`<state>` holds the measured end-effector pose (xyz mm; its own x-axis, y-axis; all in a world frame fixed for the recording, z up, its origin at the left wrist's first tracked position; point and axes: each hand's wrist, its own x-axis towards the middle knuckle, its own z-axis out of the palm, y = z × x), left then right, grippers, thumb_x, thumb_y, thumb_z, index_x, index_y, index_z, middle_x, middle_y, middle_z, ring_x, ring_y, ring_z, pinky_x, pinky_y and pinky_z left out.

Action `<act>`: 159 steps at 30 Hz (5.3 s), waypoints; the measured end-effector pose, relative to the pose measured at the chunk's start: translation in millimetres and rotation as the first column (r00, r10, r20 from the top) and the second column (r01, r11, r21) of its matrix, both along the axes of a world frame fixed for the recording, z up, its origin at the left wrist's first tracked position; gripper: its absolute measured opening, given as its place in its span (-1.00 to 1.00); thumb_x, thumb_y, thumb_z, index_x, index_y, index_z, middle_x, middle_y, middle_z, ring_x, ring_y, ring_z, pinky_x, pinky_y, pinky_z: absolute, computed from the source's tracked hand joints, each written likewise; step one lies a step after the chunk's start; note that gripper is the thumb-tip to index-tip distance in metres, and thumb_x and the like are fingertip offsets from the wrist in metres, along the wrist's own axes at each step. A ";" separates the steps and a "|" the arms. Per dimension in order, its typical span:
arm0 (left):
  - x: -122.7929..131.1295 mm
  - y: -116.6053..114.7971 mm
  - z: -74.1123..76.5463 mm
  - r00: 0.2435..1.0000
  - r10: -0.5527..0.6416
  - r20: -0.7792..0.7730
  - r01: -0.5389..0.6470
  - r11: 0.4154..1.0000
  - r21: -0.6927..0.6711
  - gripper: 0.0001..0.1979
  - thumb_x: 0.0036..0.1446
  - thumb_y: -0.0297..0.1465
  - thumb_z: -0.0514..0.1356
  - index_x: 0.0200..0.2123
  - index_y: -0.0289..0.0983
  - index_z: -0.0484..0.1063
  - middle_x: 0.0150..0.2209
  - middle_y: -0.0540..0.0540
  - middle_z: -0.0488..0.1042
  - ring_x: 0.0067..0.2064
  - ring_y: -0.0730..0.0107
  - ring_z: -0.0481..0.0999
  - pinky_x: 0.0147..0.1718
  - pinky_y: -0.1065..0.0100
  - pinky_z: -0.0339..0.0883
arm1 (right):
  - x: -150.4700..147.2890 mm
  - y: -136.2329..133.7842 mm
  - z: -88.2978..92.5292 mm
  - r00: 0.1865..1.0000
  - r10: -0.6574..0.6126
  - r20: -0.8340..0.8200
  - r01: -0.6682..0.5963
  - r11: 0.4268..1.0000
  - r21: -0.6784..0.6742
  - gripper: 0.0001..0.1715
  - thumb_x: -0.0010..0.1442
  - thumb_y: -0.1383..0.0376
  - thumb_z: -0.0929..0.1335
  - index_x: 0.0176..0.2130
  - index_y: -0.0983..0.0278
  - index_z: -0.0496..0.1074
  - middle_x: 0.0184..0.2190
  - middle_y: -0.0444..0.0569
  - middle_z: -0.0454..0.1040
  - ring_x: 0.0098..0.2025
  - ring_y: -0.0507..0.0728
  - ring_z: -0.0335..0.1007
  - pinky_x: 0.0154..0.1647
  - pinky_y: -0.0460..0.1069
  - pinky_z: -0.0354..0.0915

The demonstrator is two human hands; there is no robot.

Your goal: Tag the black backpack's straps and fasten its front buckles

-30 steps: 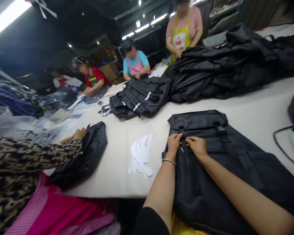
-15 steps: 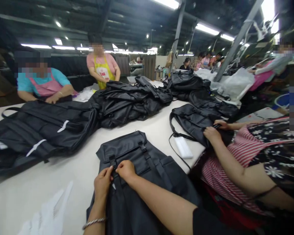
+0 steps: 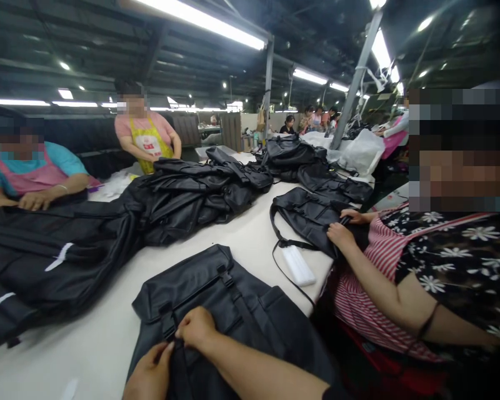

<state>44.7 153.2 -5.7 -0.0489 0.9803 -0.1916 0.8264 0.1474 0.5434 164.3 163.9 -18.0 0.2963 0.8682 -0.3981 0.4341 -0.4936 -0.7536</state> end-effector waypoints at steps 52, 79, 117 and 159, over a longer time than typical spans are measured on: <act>0.5 13.2 -27.2 0.823 0.117 0.556 -0.141 0.990 0.001 -0.83 -0.26 -0.34 0.23 -0.58 -0.34 0.39 -0.67 0.08 0.26 -0.58 0.61 0.18 -0.57 0.50 0.08 | 10.2 -12.7 -24.6 0.984 0.164 -0.076 -0.142 0.961 0.236 -0.87 -0.08 0.27 0.32 -0.46 0.30 0.39 -0.64 -0.14 0.40 -0.67 -0.04 0.27 -0.61 -0.15 0.13; 3.9 33.3 -33.4 0.771 0.197 0.606 -0.138 0.980 -0.142 -0.74 -0.15 -0.44 0.21 -0.31 -0.38 0.39 -0.64 0.05 0.32 -0.65 0.65 0.22 -0.61 0.53 0.16 | 10.6 -21.7 -23.9 0.963 0.255 0.087 -0.268 0.942 0.201 -0.76 0.04 0.32 0.23 -0.27 0.32 0.39 -0.44 -0.02 0.48 -0.47 0.03 0.39 -0.48 -0.12 0.24; 18.7 -30.3 -12.8 0.760 -0.497 -0.418 0.601 0.782 0.165 -0.46 0.11 -0.09 -0.17 0.11 -0.19 0.02 0.20 -0.06 -0.03 0.22 0.31 -0.12 0.12 0.06 -0.15 | 131.3 -102.3 -13.6 0.449 0.375 0.811 -0.634 0.774 -0.007 -0.31 0.07 0.08 0.17 0.12 0.39 0.08 0.15 0.16 0.02 0.16 0.24 -0.08 0.10 0.19 -0.09; -71.2 -172.1 39.4 0.825 -0.115 -0.554 0.364 0.857 0.365 -0.58 -0.05 -0.61 -0.02 -0.10 -0.22 0.30 -0.26 -0.14 0.34 -0.22 0.30 0.30 -0.23 0.27 0.22 | 139.6 -172.8 37.3 0.612 0.180 0.770 -0.643 0.680 0.353 -0.54 -0.08 0.52 0.19 -0.16 0.32 0.38 -0.21 0.01 0.41 -0.11 0.16 0.20 -0.06 0.04 0.13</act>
